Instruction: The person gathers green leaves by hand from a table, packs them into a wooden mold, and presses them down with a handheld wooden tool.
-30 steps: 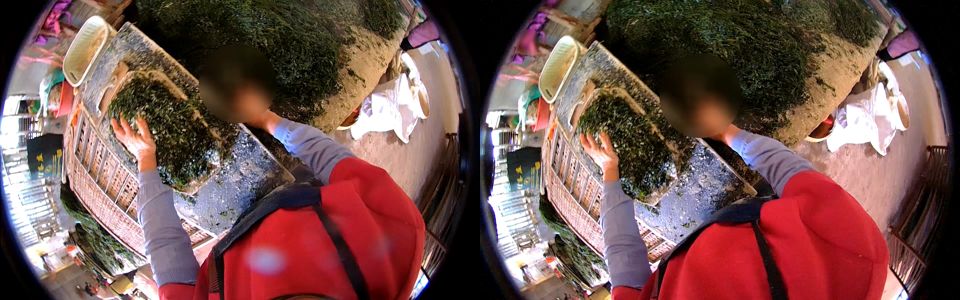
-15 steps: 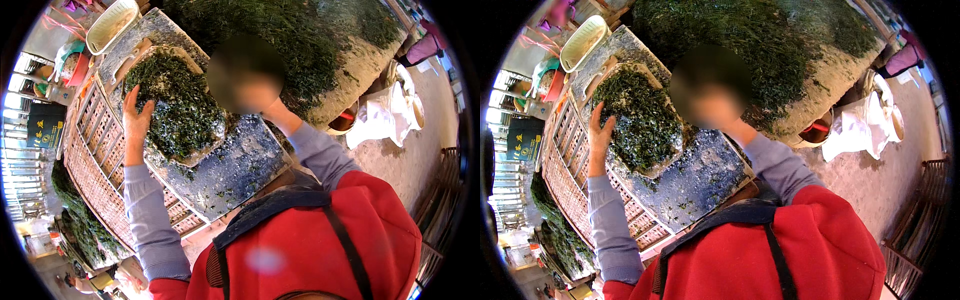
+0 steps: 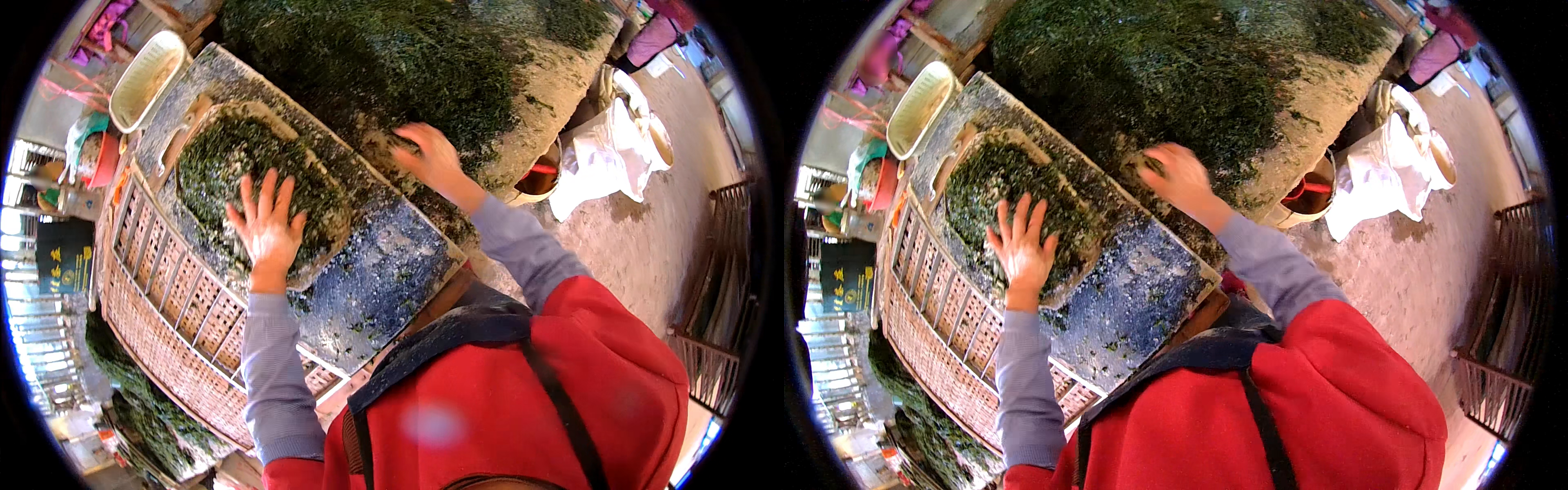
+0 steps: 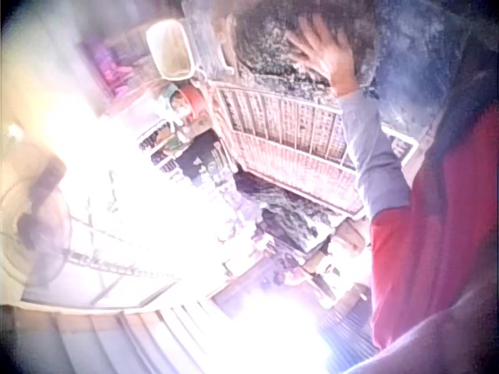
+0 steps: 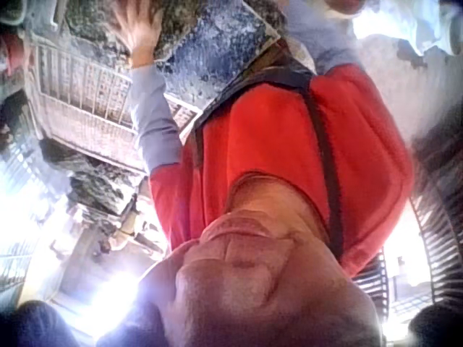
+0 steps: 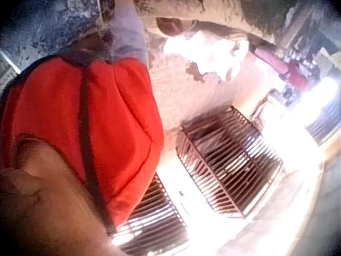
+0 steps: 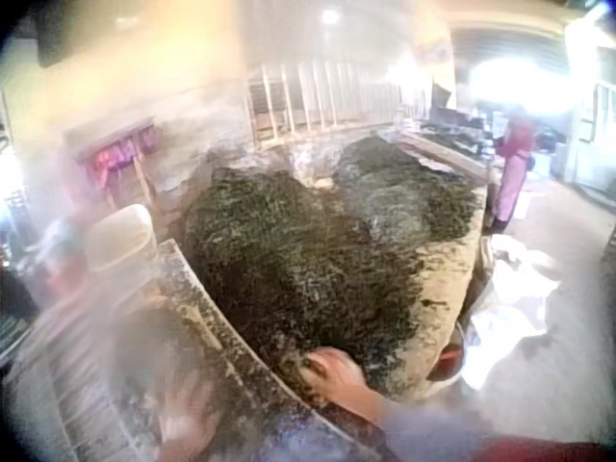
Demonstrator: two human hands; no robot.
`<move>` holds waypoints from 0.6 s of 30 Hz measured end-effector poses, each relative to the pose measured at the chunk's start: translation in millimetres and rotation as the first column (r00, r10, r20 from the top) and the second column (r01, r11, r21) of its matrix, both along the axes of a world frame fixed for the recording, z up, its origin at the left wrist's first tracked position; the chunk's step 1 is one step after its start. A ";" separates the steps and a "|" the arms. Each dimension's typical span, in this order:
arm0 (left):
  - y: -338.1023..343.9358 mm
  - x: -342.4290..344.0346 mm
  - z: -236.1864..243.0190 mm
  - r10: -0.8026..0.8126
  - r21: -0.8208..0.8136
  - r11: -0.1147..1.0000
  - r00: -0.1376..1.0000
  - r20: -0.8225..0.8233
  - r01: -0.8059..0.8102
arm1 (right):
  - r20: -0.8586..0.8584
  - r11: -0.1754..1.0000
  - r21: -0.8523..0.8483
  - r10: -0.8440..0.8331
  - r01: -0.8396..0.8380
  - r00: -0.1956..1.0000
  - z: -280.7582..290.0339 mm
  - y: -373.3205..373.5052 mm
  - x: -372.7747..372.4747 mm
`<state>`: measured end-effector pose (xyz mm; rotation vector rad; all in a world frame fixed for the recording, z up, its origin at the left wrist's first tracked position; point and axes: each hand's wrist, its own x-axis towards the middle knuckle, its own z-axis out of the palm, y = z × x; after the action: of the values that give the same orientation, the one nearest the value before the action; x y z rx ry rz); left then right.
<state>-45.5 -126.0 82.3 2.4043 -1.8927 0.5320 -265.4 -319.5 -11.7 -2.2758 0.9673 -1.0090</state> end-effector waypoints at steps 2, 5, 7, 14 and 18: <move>-0.7 7.5 -7.2 0.030 -0.002 1.000 1.000 -0.001 -0.030 | -0.297 0.993 -0.079 -0.102 0.082 0.949 -38.0 17.5 -68.8; 0.6 14.8 -13.6 0.000 -0.076 0.997 1.000 0.026 0.002 | -0.640 0.997 0.075 0.054 -0.008 0.766 -35.8 46.9 -92.1; -1.8 16.6 -17.6 -0.019 -0.136 0.990 0.999 0.029 0.023 | -0.553 0.994 0.077 0.105 -0.074 0.827 -45.6 43.6 -68.2; -7.9 13.1 -15.9 -0.015 -0.100 0.995 0.999 0.051 0.020 | -0.574 0.941 -0.180 0.137 -0.288 0.807 -62.3 -14.6 53.6; -6.4 18.9 -19.6 -0.030 -0.111 0.993 0.997 0.073 0.038 | -0.538 0.995 0.019 0.092 -0.097 0.838 -49.5 -50.2 92.5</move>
<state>-26.6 -132.4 62.7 2.3093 -1.8724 0.7114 -172.9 -369.7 -61.3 -2.6464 1.0424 -0.3182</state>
